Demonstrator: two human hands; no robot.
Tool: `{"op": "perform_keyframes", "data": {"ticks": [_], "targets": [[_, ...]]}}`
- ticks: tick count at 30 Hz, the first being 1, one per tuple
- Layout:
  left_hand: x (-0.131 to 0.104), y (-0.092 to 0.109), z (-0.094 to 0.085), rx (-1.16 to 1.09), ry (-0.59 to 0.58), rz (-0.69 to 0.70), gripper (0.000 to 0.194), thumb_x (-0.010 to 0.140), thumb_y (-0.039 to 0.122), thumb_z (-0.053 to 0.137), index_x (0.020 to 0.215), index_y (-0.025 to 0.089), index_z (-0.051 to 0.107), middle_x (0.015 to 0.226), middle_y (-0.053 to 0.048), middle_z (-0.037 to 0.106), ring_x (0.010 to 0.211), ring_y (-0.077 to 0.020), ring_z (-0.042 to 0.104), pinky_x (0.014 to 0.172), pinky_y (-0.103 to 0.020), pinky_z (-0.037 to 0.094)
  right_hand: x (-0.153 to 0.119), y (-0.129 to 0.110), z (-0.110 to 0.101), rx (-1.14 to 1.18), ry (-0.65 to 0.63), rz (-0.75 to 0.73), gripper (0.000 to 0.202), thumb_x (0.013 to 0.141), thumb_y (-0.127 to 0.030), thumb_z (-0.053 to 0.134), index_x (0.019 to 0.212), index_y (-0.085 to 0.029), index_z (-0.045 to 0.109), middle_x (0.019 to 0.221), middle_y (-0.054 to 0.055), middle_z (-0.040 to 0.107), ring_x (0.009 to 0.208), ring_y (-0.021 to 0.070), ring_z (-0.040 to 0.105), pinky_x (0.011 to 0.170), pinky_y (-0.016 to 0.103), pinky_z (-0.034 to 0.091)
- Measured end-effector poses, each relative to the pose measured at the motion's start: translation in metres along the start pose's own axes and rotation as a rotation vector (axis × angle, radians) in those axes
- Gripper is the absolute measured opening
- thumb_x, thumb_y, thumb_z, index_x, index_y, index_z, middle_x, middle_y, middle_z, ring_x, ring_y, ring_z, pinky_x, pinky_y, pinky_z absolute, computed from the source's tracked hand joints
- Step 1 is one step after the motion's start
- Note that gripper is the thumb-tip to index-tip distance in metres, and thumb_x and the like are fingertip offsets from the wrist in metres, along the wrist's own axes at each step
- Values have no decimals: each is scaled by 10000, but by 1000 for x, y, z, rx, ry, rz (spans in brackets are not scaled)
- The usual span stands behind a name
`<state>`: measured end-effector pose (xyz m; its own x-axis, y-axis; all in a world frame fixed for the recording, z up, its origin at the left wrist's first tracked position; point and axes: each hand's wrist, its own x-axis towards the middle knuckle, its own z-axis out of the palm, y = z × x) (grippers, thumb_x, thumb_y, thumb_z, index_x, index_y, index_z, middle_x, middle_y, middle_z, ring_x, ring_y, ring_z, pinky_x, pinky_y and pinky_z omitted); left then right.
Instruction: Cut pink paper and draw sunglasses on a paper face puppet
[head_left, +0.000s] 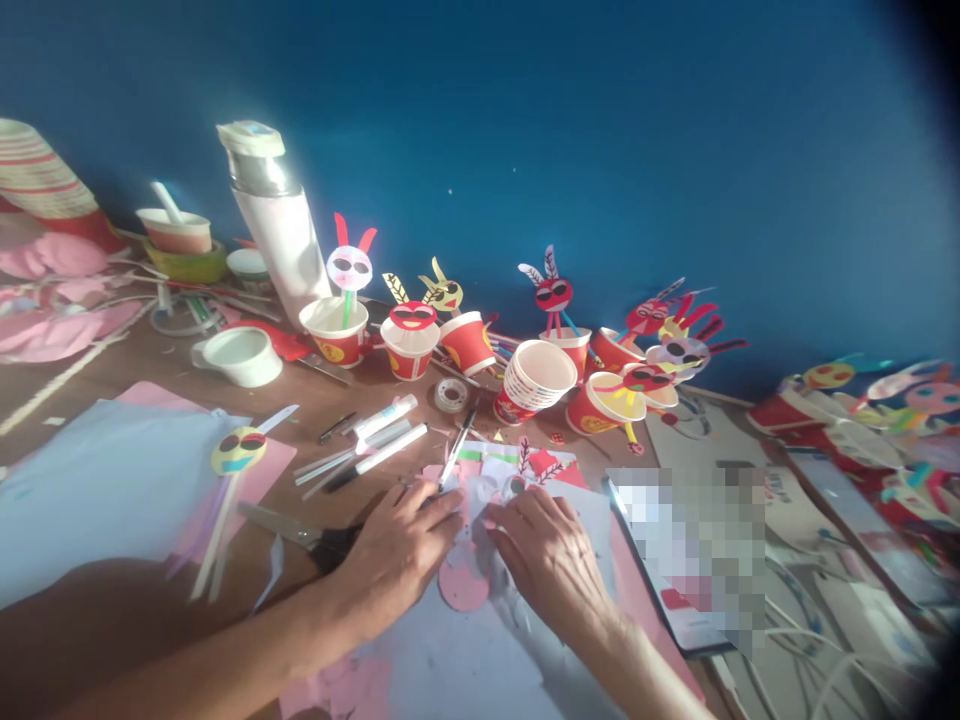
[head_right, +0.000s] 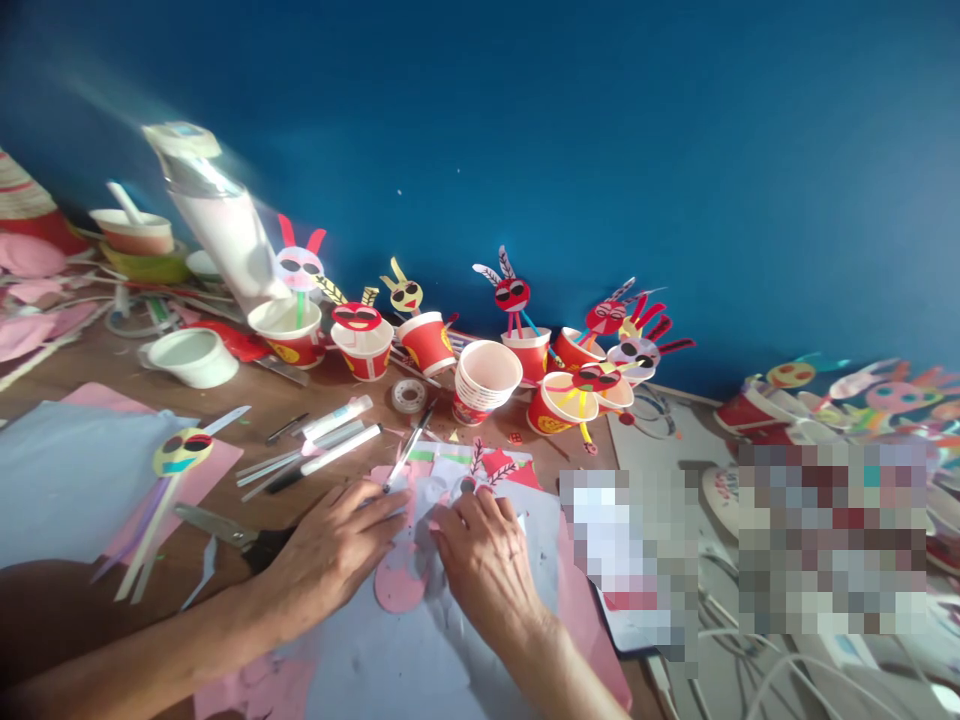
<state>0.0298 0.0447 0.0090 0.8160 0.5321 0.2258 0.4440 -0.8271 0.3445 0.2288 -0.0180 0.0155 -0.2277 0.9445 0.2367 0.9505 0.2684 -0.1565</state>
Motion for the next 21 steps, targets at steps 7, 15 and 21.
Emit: {"op": "perform_keyframes", "data": {"ticks": [7, 15, 21], "targets": [[-3, -1, 2, -16, 34, -7, 229, 936, 136, 470, 1109, 190, 611, 1251, -16, 608, 1052, -239, 483, 870, -396, 404, -1, 2, 0, 39, -9, 5, 116, 902, -208, 575, 967, -215, 671, 773, 22, 616, 781, 215, 549, 674, 319, 333], [-3, -5, 2, 66, -47, 35, 312, 897, 63, 454, 1140, 195, 597, 1307, -21, 565, 1087, -248, 463, 920, -418, 403, -1, 4, 4, 40, 44, 4, 163, 927, -201, 522, 932, -215, 685, 727, 25, 599, 736, 205, 528, 658, 314, 330], [-5, -9, 3, 51, -42, 36, 339, 885, 37, 439, 1128, 202, 608, 1315, -14, 560, 1104, -236, 460, 908, -399, 424, -2, 4, 4, 43, 50, 12, 154, 921, -197, 531, 960, -219, 679, 738, 19, 598, 717, 195, 525, 659, 309, 331]]}}
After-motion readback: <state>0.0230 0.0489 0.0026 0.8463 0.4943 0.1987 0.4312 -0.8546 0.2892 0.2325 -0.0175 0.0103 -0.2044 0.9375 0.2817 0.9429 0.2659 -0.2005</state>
